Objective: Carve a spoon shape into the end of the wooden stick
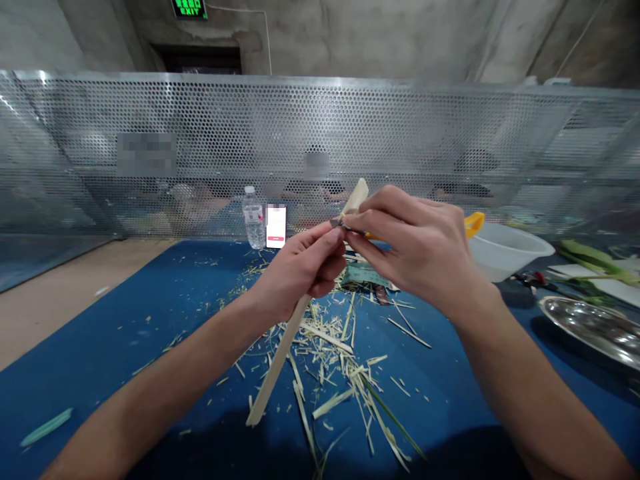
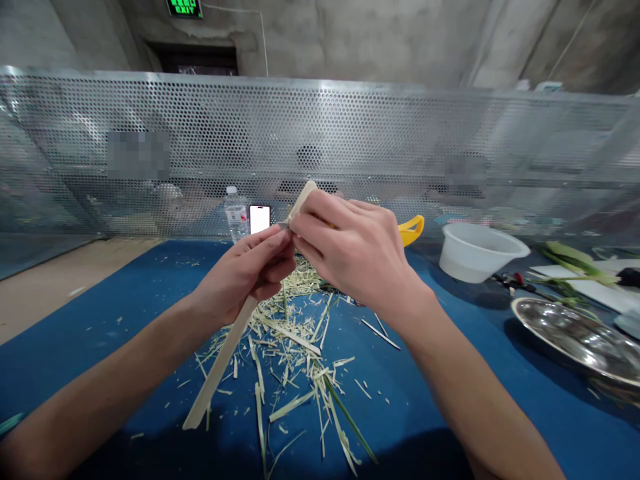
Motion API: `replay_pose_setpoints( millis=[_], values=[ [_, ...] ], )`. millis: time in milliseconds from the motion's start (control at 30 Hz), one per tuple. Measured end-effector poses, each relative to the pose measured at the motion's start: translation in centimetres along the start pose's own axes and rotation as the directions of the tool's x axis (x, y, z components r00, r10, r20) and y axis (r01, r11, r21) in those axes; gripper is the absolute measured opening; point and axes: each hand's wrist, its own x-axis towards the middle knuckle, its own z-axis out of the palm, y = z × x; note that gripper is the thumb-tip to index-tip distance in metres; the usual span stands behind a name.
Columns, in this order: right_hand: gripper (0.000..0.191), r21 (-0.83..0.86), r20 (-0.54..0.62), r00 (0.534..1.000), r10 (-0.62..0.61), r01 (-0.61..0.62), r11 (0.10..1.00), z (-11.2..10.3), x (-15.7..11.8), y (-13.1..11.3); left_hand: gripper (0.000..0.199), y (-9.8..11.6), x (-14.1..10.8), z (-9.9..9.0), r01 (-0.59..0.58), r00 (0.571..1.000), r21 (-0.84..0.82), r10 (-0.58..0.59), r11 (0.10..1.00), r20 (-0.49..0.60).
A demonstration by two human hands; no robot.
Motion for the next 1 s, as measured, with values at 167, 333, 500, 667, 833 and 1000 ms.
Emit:
replay_pose_setpoints(
  millis=[167,333,500,667,833,1000],
  values=[
    [0.017,-0.008,0.023,1.000,-0.015,0.016,1.000,-0.1,-0.1,0.2,0.027,0.4,-0.2,0.0,0.051,0.999,0.003,-0.051,0.999,-0.016],
    [0.015,0.003,0.066,0.997,-0.047,0.047,0.999,-0.2,-0.2,0.5,0.026,0.9,-0.3,-0.2,0.120,0.993,0.093,-0.120,0.988,-0.002],
    [0.017,0.027,0.134,0.989,-0.071,0.068,0.997,-0.3,-0.3,0.7,0.029,1.2,-0.3,-0.2,0.171,0.985,0.180,-0.173,0.969,-0.003],
    [0.018,0.048,0.149,0.988,-0.051,0.045,0.998,-0.1,-0.3,0.8,0.030,1.3,-0.2,0.0,0.203,0.979,0.196,-0.203,0.959,-0.023],
    [0.012,0.179,0.132,0.989,0.070,-0.093,0.979,0.1,-0.3,0.7,0.029,1.1,-0.2,-0.3,0.123,0.992,0.141,-0.126,0.982,0.011],
    [0.007,0.272,0.102,0.985,0.136,-0.159,0.949,0.3,-0.2,0.2,0.030,1.1,-0.3,-0.5,0.079,0.997,0.108,-0.080,0.991,0.006]
  ],
)
